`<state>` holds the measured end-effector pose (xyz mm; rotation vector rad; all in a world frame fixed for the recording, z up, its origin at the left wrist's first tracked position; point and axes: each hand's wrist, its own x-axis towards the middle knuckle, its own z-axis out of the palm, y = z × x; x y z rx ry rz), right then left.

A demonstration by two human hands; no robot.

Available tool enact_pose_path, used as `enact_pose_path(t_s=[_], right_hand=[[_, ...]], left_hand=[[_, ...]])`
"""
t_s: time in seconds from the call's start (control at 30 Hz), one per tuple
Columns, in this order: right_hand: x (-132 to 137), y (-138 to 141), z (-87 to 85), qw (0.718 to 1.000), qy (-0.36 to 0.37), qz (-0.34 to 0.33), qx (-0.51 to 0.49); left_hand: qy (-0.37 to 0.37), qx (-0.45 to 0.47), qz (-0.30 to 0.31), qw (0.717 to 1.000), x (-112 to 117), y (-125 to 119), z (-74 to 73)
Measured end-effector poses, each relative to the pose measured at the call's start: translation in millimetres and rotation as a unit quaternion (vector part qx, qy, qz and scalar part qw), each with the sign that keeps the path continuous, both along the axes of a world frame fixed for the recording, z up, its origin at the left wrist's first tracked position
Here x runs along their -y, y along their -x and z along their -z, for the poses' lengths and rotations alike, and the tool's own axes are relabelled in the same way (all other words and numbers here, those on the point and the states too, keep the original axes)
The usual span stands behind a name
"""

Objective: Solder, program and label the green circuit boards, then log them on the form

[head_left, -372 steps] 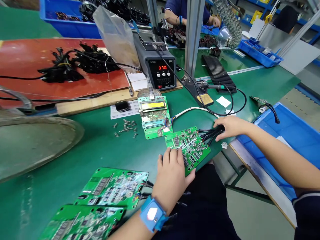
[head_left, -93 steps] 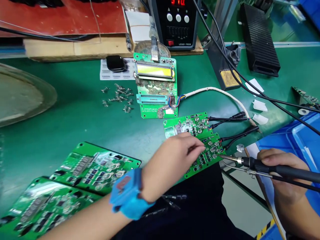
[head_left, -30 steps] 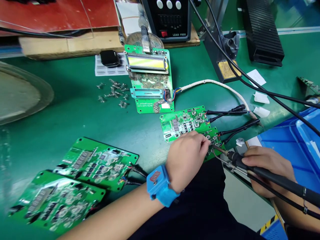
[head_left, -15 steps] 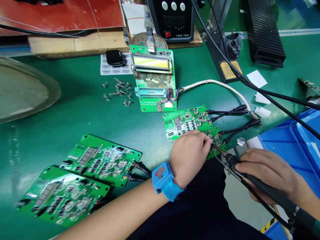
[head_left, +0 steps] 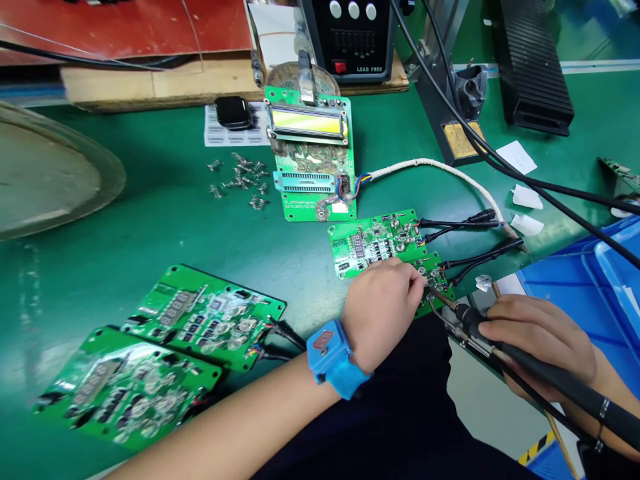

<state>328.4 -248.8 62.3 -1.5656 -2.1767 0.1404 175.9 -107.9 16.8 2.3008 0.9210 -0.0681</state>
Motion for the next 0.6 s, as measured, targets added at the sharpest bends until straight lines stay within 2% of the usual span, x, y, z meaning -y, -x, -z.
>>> enact_pose_path(t_s=[0.3, 0.6], right_hand=[[4.4, 4.3, -1.3, 0.999, 0.013, 0.043, -0.005], [2.9, 5.2, -3.0, 0.999, 0.015, 0.034, -0.007]], left_hand=[[-0.013, 0.007, 0.002, 1.000, -0.6, 1.4, 1.0], [-0.021, 0.020, 0.006, 1.000, -0.7, 1.4, 3.3]])
